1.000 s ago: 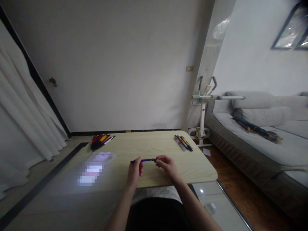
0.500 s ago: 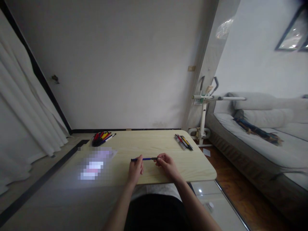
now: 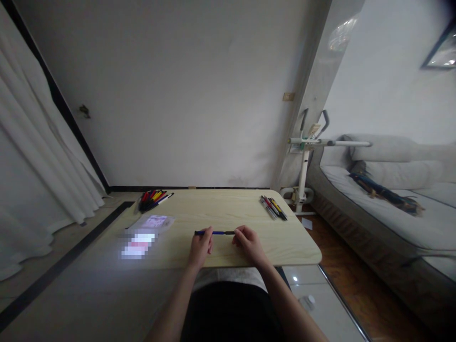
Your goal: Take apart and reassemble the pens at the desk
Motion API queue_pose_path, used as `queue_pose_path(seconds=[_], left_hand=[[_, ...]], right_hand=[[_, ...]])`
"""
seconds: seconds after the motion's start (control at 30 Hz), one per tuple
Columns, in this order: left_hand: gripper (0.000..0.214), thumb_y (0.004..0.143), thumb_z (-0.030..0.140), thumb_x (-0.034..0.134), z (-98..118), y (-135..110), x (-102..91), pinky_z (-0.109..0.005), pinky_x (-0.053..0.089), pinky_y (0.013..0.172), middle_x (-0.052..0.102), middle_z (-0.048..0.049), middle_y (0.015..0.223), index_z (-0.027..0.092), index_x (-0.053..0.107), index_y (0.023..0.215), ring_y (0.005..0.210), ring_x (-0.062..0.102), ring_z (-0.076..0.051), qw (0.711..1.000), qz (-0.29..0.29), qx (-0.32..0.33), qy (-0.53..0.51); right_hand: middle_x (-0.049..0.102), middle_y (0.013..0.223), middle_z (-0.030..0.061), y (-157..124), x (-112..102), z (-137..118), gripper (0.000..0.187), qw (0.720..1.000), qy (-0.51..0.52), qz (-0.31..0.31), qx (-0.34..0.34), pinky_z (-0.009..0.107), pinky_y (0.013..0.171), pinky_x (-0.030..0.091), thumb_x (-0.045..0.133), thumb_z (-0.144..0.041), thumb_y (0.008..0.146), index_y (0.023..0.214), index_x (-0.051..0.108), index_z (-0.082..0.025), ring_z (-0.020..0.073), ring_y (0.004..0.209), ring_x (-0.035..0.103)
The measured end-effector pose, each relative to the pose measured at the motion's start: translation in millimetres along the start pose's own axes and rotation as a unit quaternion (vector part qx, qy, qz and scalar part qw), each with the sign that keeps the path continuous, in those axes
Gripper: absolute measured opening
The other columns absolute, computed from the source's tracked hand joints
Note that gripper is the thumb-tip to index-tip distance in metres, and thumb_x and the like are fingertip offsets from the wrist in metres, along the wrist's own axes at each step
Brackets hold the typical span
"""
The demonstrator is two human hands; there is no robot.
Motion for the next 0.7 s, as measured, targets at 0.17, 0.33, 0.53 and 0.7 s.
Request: queue_pose_path(seconds=[0.17, 0.33, 0.53, 0.7], left_hand=[[0.039, 0.074, 0.045, 0.047, 2.2, -1.6, 0.6, -0.019, 0.025, 0.034, 0.031, 0.0083, 0.033, 0.019, 0.033, 0.047, 0.029, 0.033, -0.006, 1.0, 0.0, 0.005, -0.003], [0.039, 0.074, 0.043, 0.048, 2.6, -1.7, 1.0, -0.019, 0.025, 0.033, 0.031, 0.0084, 0.033, 0.019, 0.034, 0.047, 0.028, 0.033, -0.006, 1.0, -0.006, 0.003, -0.02], [0.038, 0.075, 0.041, 0.047, 1.4, -1.2, 1.4, -0.019, 0.024, 0.033, 0.031, 0.0084, 0.032, 0.019, 0.035, 0.047, 0.028, 0.032, -0.006, 0.999, -0.011, 0.004, -0.042], [0.038, 0.075, 0.04, 0.047, 0.4, -1.5, 1.1, -0.019, 0.024, 0.033, 0.032, 0.0082, 0.033, 0.018, 0.036, 0.047, 0.028, 0.032, -0.006, 0.999, -0.005, 0.003, -0.05]], right_hand=[[0.055, 0.052, -0.0013, -0.8, 0.1, -0.9, 0.029, 1.0, -0.022, 0.003, 0.004, 0.021, 0.046, 0.037, 0.048, -0.046, 0.077, 0.071, 0.05, -0.017, 0.0098, 0.047, 0.046], [0.054, 0.051, -0.0008, -2.4, 0.4, -5.8, 0.035, 0.999, -0.054, 0.003, -0.001, 0.021, 0.045, 0.036, 0.044, -0.048, 0.078, 0.066, 0.052, -0.016, 0.0099, 0.046, 0.045], [0.05, 0.048, -0.0013, -1.5, -5.2, -8.5, 0.036, 0.992, -0.116, 0.037, -0.02, 0.022, 0.049, 0.034, 0.049, -0.044, 0.076, 0.054, 0.055, -0.016, 0.0113, 0.049, 0.046], [0.05, 0.047, -0.0018, -1.3, -7.9, -4.1, 0.034, 0.993, -0.11, 0.045, -0.01, 0.022, 0.051, 0.034, 0.052, -0.041, 0.074, 0.052, 0.057, -0.016, 0.0116, 0.05, 0.047]])
Point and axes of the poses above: each hand's wrist, its own y-axis towards the middle knuckle, its own x-axis out of the palm, z = x × y, the point moved 5 cm from there along y, towards the middle knuckle
